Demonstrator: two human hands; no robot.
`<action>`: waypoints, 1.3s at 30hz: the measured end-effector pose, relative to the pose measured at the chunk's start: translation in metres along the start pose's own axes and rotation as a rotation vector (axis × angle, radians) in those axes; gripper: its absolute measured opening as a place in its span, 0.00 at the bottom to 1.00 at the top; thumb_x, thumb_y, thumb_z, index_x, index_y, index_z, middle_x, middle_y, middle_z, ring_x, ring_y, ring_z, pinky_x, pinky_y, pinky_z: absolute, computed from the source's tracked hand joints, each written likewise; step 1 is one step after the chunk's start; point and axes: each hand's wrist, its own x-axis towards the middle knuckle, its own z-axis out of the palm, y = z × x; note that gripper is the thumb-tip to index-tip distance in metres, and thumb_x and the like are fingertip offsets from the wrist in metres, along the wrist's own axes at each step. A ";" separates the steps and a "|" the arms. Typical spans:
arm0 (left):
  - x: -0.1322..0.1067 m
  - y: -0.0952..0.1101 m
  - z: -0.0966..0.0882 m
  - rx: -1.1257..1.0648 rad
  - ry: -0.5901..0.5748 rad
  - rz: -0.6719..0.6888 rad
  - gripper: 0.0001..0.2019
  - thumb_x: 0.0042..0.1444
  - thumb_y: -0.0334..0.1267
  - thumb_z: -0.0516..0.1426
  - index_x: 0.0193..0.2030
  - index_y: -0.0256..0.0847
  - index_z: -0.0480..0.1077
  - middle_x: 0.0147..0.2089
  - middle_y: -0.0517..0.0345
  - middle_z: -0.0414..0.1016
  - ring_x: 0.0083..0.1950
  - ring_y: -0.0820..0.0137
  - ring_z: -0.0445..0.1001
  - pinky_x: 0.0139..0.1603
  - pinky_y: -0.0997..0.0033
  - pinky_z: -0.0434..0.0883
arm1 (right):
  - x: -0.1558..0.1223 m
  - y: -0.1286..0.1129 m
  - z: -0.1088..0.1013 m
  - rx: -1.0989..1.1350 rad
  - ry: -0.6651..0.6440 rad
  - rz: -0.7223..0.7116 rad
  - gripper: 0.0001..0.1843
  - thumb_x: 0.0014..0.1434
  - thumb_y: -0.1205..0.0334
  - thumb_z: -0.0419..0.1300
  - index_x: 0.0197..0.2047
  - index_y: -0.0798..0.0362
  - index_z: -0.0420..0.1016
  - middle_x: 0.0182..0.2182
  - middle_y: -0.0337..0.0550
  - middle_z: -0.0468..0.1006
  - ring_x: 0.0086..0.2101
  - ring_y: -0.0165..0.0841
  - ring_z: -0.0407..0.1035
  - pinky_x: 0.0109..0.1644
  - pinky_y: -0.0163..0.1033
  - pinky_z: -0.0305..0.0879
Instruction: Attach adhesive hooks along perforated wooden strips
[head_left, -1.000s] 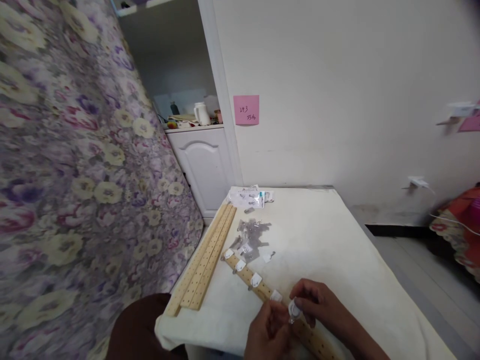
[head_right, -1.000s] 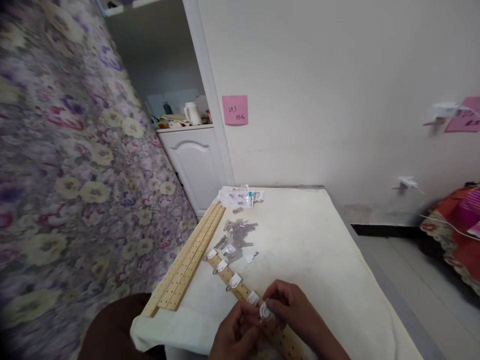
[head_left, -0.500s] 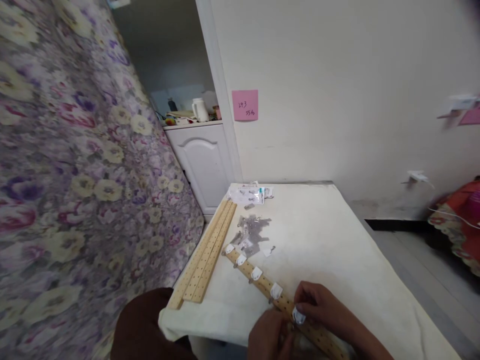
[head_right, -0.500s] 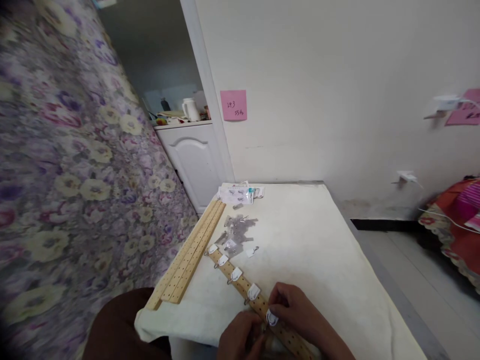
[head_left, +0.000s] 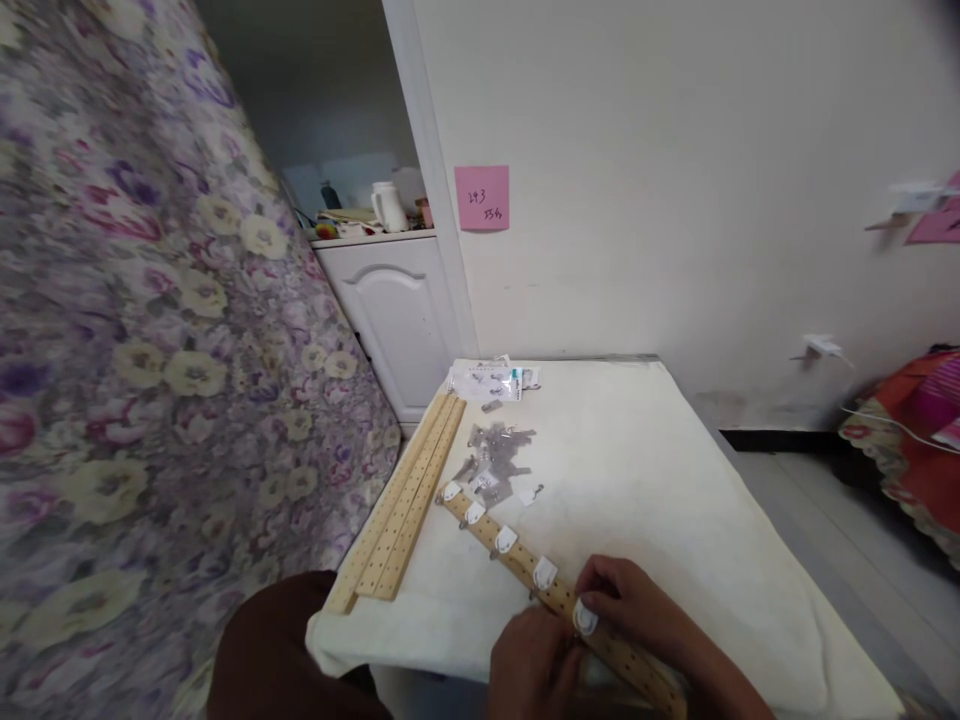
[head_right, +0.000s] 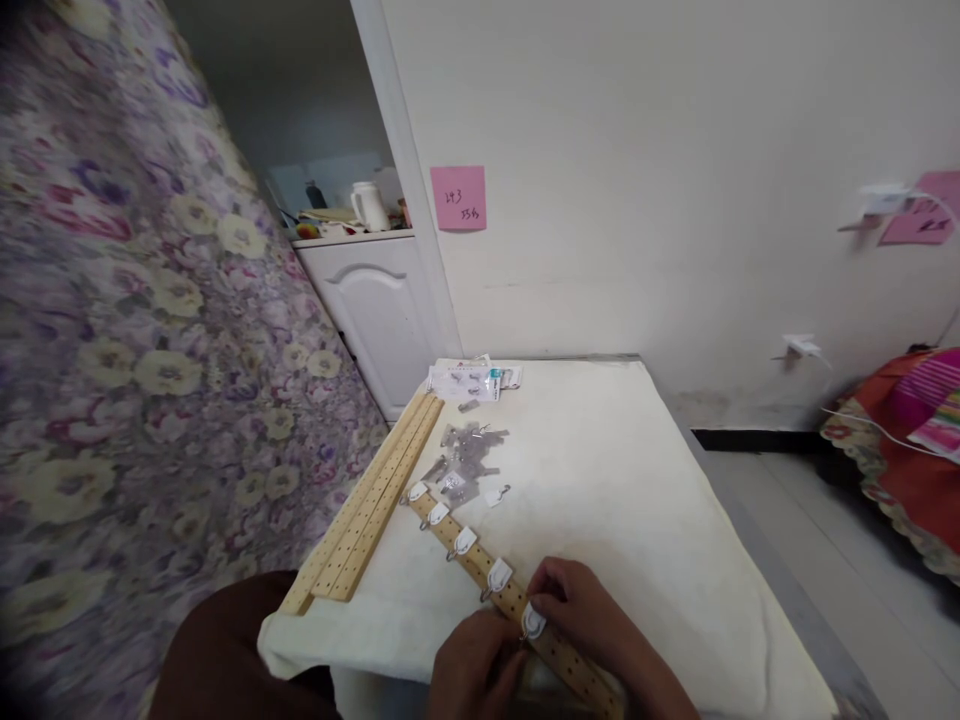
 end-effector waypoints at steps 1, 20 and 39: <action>0.000 0.000 0.000 -0.004 0.002 0.000 0.02 0.53 0.33 0.56 0.34 0.44 0.68 0.30 0.61 0.76 0.31 0.68 0.73 0.31 0.72 0.67 | 0.000 0.000 0.000 -0.012 -0.001 -0.004 0.05 0.50 0.68 0.56 0.30 0.55 0.72 0.24 0.37 0.73 0.27 0.29 0.66 0.29 0.32 0.58; 0.003 0.001 -0.002 -0.004 0.031 0.011 0.05 0.58 0.36 0.53 0.32 0.44 0.67 0.28 0.61 0.75 0.30 0.69 0.73 0.29 0.73 0.66 | 0.000 0.000 -0.006 -0.026 -0.024 0.010 0.06 0.49 0.68 0.56 0.31 0.55 0.73 0.26 0.38 0.75 0.28 0.29 0.66 0.32 0.33 0.60; 0.004 -0.002 -0.002 0.002 0.070 0.055 0.12 0.63 0.43 0.48 0.32 0.44 0.68 0.27 0.62 0.76 0.28 0.70 0.73 0.29 0.73 0.65 | -0.002 0.002 -0.006 -0.002 -0.060 0.024 0.07 0.47 0.69 0.57 0.32 0.55 0.72 0.24 0.35 0.71 0.27 0.28 0.62 0.29 0.32 0.55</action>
